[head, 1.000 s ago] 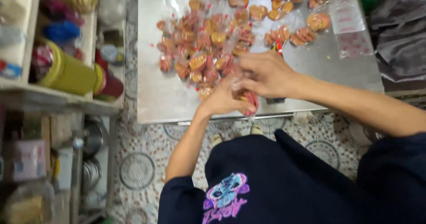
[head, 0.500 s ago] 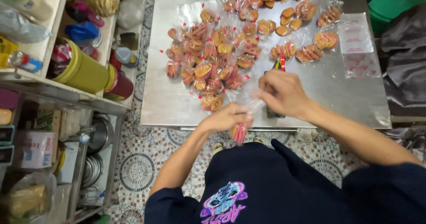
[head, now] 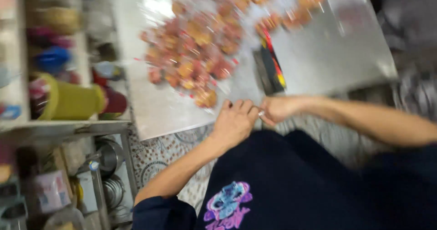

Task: Packing individual swirl cookies into plastic bags and sealing them using a manual bag neck sealer at a high pace.

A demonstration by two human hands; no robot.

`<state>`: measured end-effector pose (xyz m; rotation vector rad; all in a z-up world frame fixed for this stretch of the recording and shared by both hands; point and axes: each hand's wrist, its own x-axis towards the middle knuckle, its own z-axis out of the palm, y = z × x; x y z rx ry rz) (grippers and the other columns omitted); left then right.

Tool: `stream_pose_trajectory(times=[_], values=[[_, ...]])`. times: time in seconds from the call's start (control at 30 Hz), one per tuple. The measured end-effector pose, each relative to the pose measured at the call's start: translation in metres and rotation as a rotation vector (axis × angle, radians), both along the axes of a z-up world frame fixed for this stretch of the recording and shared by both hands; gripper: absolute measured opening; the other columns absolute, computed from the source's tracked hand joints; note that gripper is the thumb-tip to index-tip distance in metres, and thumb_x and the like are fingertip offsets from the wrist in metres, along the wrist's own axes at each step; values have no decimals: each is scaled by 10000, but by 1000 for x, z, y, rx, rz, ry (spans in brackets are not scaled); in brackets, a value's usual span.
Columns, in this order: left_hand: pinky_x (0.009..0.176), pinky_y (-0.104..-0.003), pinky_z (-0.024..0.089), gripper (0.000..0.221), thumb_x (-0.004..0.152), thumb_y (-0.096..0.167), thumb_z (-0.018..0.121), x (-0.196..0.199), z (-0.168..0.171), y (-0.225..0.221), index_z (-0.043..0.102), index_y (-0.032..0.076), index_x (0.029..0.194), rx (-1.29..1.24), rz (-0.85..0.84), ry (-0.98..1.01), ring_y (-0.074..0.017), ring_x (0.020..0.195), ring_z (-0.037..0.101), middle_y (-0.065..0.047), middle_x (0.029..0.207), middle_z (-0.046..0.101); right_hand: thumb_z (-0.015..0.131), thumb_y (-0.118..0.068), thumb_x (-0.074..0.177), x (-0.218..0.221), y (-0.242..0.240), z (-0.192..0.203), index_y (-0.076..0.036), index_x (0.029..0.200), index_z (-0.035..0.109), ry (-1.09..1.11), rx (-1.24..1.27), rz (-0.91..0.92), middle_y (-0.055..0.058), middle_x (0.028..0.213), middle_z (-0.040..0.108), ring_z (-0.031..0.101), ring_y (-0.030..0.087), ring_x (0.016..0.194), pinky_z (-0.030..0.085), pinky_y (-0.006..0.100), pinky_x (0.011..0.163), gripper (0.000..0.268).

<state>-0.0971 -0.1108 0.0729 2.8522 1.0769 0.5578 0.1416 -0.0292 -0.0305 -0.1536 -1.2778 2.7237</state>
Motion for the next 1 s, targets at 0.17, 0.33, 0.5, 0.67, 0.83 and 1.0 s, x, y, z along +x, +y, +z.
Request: stream_pose_trajectory(times=[0.17, 0.33, 0.5, 0.67, 0.83, 1.0], values=[[565, -394, 484, 218, 1016, 378, 492, -3, -62, -14, 573, 246, 863, -428, 44, -77, -221, 696, 640, 52, 727, 525, 545, -204, 898, -19, -49, 132, -137, 998, 703, -1061, 1379, -125, 201, 786, 738, 733, 462, 877, 518, 597, 829, 200], [792, -428, 555, 189, 967, 166, 579, 1, -6, 1, 679, 36, 875, -1779, 60, -840, -280, 851, 678, -134, 864, 685, 487, -113, 933, -24, -99, 150, -78, 1467, 508, -757, 2088, -453, 208, 1329, 619, 503, 457, 1318, 159, 846, 1094, 536], [619, -493, 594, 246, 1014, 205, 526, 25, -48, 34, 527, -19, 911, -2461, -311, -1039, -496, 779, 728, -329, 812, 631, 416, -94, 988, 14, -79, 99, 5, 1273, 634, -535, 2106, -669, 69, 790, 439, 495, 283, 754, 364, 703, 1019, 373], [633, -489, 518, 210, 971, 411, 536, 69, -45, 86, 602, 214, 939, -437, 22, -41, -267, 724, 649, 25, 844, 523, 578, -133, 1004, 67, -10, 44, -164, 846, 653, -850, 1448, -711, -50, 736, 619, 619, 225, 745, 341, 440, 927, 178], [601, -438, 405, 93, 876, 254, 570, 102, -102, 103, 583, 166, 849, -76, 243, 120, -243, 755, 555, 7, 786, 464, 598, -276, 1059, 84, 36, -2, -209, 830, 681, -923, 1268, -644, -67, 759, 701, 691, 214, 810, 323, 457, 939, 253], [694, -511, 464, 177, 780, 282, 674, 119, -165, 98, 661, 180, 924, -348, 388, 260, -242, 855, 579, 3, 831, 538, 586, -177, 996, 90, 29, -115, -180, 777, 648, -895, 1176, -757, 19, 671, 662, 695, 317, 728, 454, 490, 765, 228]])
